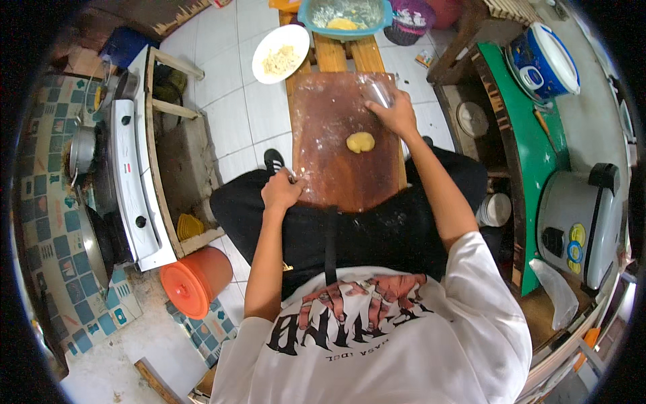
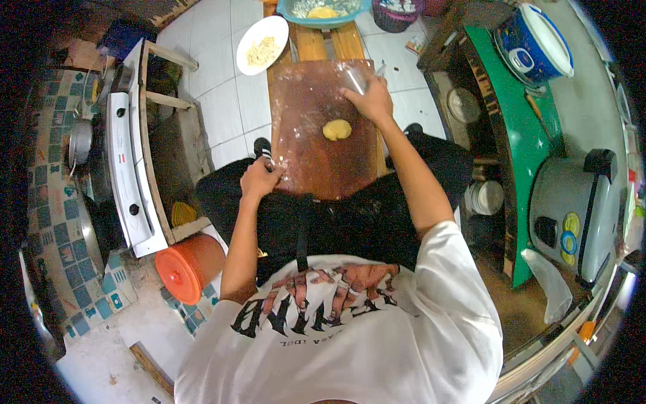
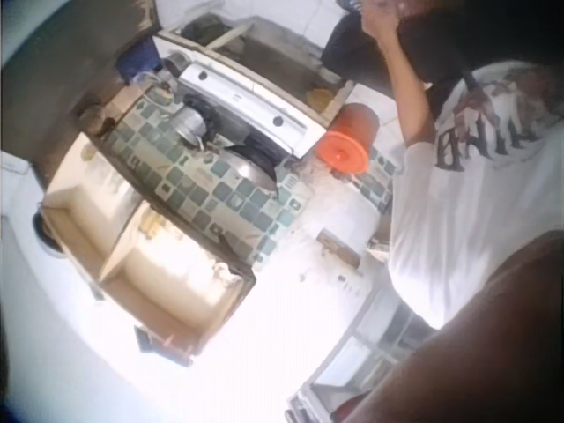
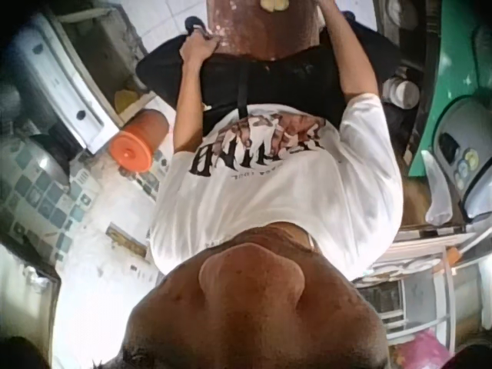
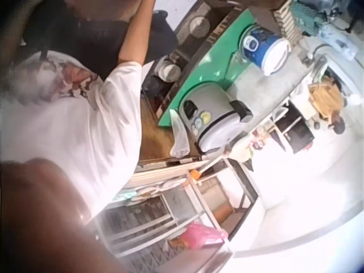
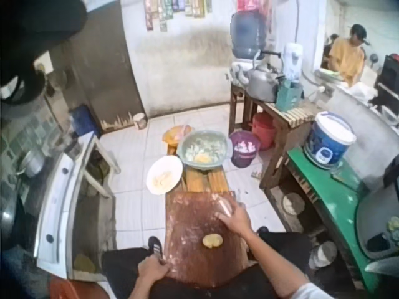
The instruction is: The person shreds a long piece of yellow dough by hand into a white plate, then takes a small piece of dough from a blue bowl, rolls it between their palms, and uses a glass to flatten it on a wooden board.
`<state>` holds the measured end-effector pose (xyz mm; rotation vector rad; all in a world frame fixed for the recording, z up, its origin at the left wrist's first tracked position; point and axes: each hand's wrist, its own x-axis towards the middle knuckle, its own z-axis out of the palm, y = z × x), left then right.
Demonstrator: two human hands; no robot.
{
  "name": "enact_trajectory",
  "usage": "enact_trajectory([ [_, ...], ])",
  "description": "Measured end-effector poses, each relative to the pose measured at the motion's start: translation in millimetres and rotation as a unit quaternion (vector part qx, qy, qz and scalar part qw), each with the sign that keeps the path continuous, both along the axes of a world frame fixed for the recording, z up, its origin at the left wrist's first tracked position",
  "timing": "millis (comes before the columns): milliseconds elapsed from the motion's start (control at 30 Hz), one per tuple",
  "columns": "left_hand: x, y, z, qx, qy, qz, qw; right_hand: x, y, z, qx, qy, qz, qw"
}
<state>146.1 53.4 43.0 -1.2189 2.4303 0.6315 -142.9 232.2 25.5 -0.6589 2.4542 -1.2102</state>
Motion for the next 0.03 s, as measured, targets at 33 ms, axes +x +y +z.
enact_trajectory([
  [33,-7.5,-1.8,8.0,0.016,-0.001,0.016,1.0,4.8,1.9,11.3,0.041,0.028,-0.015,0.999],
])
